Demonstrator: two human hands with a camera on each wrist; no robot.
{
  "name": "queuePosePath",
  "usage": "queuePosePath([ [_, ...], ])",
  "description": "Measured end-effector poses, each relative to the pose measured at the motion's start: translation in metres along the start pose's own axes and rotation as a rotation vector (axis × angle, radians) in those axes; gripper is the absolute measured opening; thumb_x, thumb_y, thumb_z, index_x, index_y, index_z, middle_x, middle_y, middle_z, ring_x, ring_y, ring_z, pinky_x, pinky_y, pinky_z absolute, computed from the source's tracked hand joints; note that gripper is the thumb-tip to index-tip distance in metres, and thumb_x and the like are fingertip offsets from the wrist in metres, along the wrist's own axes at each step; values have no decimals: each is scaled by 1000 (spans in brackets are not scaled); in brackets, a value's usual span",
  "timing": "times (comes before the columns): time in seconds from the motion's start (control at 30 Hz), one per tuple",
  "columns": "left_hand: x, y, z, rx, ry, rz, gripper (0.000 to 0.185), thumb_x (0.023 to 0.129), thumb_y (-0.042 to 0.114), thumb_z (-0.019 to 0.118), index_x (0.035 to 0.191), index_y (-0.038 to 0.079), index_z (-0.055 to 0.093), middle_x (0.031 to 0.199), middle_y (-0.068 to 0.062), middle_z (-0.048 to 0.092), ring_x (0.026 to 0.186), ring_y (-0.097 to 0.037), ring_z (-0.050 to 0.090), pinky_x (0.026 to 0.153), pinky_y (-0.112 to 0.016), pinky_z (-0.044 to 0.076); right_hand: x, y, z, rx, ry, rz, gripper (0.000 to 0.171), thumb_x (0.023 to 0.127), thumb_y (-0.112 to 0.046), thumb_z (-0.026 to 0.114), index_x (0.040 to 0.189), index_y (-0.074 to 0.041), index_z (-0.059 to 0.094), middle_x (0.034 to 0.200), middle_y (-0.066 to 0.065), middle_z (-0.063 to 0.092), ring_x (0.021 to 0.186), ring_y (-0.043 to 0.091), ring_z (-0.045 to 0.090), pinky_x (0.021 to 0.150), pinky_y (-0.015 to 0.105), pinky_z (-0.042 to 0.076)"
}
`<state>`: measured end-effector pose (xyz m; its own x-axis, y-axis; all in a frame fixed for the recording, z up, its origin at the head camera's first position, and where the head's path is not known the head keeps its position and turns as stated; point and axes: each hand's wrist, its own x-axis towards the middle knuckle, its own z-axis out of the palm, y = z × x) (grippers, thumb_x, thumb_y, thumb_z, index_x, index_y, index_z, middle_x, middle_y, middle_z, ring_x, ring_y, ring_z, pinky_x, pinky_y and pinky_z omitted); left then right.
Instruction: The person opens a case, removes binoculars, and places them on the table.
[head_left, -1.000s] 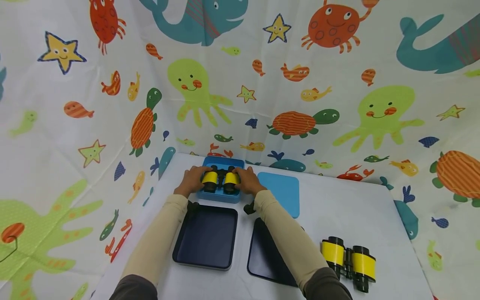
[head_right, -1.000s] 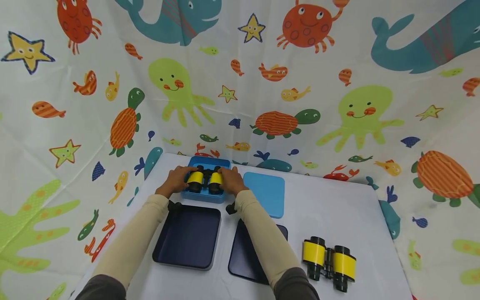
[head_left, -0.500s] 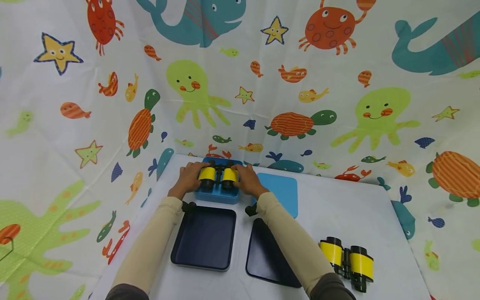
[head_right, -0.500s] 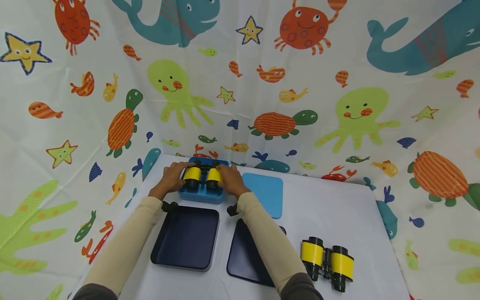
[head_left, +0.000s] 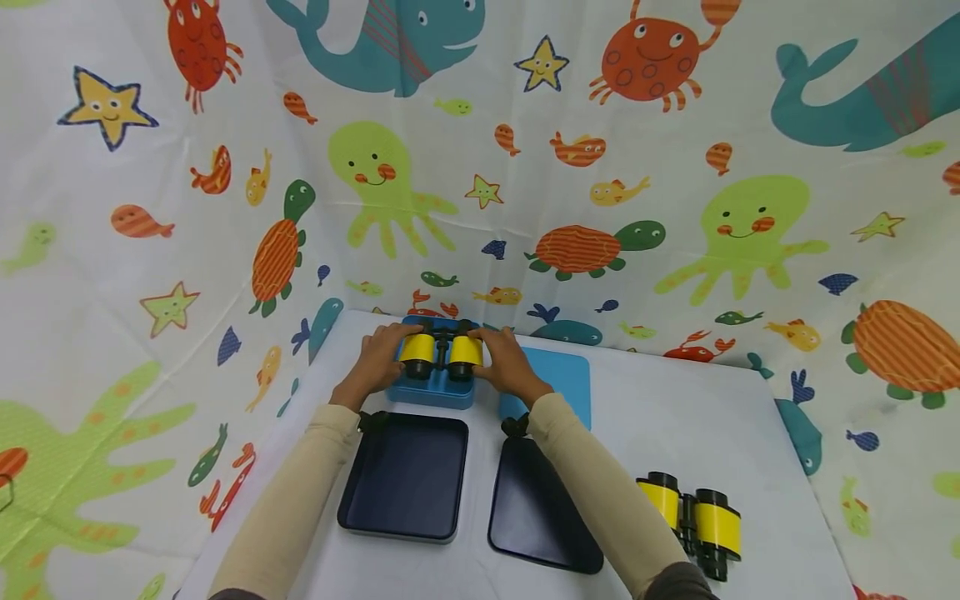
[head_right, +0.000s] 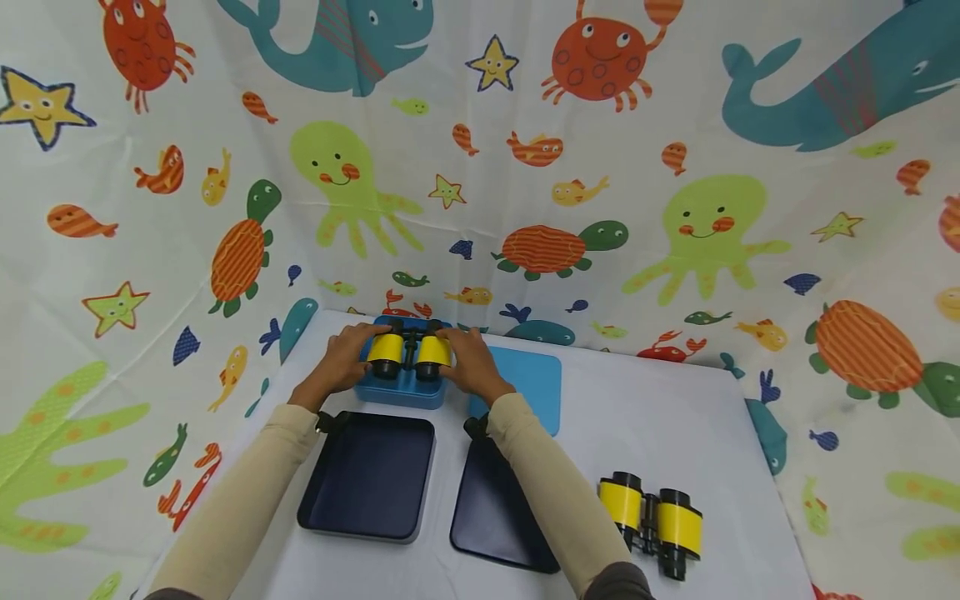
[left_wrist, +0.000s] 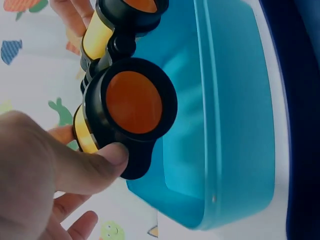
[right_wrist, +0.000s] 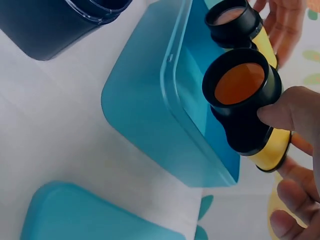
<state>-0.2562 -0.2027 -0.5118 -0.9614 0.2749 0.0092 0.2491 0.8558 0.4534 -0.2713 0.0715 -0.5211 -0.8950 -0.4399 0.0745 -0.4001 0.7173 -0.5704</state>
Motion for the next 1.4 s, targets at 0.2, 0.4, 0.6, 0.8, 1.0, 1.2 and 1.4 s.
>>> queuePosePath([
  [0.2,-3,14,5,-38,-23,16,76,95,-5,73,162,15,44,164,-18,45,148,-45,42,117,-67,32,-18,9,-5,12,16,35,69,95,-21,82,157,-16,51,157,5,58,125,30,50,109,48,50],
  [0.4,-4,28,16,-38,-23,58,76,95,-5,74,162,14,44,162,-18,46,151,-43,41,120,-69,32,-37,19,-9,24,38,66,68,94,-22,82,156,-17,53,155,5,60,112,27,47,91,44,50],
  [0.6,-4,46,26,-54,-35,85,77,93,-5,76,161,13,44,160,-18,48,150,-43,43,124,-69,29,-55,31,-19,43,72,109,67,92,-20,83,154,-22,57,149,2,63,110,26,51,88,40,52],
  [0.8,-1,66,33,-70,-42,115,78,93,-4,76,162,13,44,160,-17,49,148,-42,44,124,-66,32,-74,39,-35,72,92,129,67,89,-19,84,152,-22,60,139,4,65,111,32,57,86,41,55],
  [1.0,5,83,44,-83,-54,141,76,94,-3,76,161,14,44,159,-17,49,148,-41,43,123,-65,32,-90,51,-49,63,114,139,68,85,-20,85,150,-22,62,136,8,66,108,33,59,83,40,55],
  [1.2,11,100,55,-126,-68,177,75,95,-3,75,161,13,45,158,-17,50,147,-41,43,124,-64,31,-105,66,-57,45,142,141,69,83,-18,87,148,-18,64,134,8,68,106,39,60,79,38,48],
  [1.4,14,114,66,-157,-70,209,74,93,-6,75,159,13,47,156,-18,51,145,-42,43,124,-64,31,-120,76,-65,58,146,163,70,82,-16,87,148,-18,64,127,18,66,102,37,58,75,36,47],
])
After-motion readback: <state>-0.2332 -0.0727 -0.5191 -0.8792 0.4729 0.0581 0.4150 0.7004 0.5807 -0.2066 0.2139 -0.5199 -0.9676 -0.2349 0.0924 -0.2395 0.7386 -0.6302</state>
